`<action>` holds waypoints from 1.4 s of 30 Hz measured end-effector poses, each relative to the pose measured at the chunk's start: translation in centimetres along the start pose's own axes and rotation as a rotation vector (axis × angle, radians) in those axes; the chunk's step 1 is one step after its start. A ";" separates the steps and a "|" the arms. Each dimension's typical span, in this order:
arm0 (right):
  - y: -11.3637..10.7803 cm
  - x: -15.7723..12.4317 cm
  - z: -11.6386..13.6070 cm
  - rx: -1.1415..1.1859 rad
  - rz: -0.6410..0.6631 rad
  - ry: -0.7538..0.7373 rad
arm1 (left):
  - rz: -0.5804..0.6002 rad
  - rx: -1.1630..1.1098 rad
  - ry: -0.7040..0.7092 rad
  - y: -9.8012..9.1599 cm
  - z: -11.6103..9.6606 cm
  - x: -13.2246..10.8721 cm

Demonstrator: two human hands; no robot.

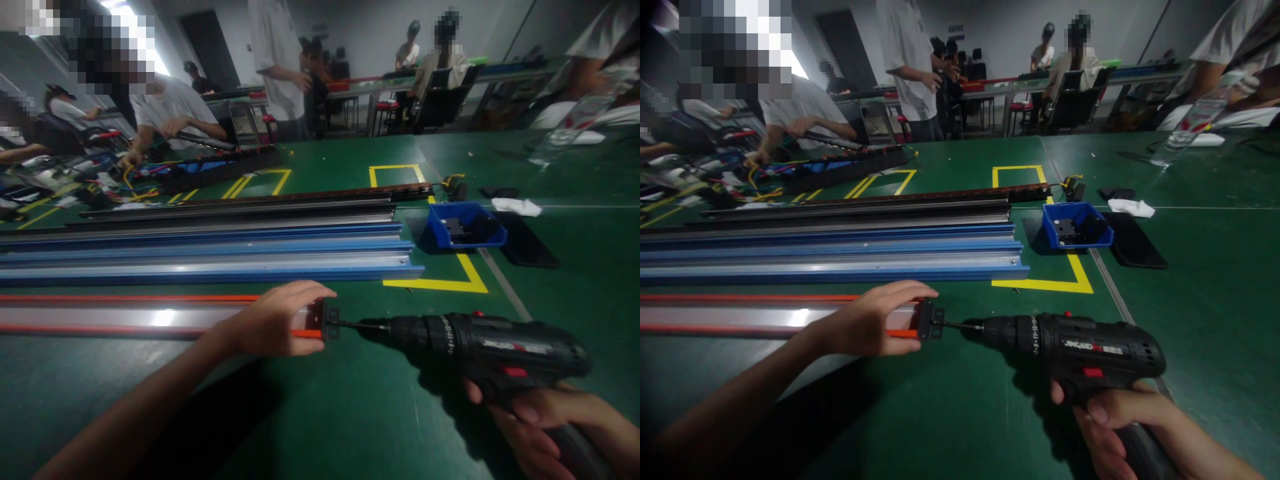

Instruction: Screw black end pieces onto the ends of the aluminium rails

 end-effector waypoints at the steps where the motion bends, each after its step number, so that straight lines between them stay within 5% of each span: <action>1: -0.1 0.0 -0.1 -0.005 -0.017 0.005 | 0.015 -0.029 0.022 -0.2 0.0 0.0; 5: -0.1 -0.1 -0.3 -0.020 -0.032 0.019 | 0.048 -0.138 0.104 -0.6 0.0 0.1; 27: 0.2 0.0 -0.6 0.026 0.110 -0.009 | 0.021 -0.106 0.072 0.0 0.7 0.5; 42: 3.0 -0.1 2.0 -0.090 0.071 0.079 | 0.014 -0.119 0.069 0.0 0.6 0.7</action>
Point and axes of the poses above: each hand's wrist, its own x-axis towards the middle knuckle, its own y-axis out of the palm, z = x × y, the point moved 5 cm from there along x, towards the middle knuckle, and after that the axes turned 8 degrees about -x, right-handed, at the moved point
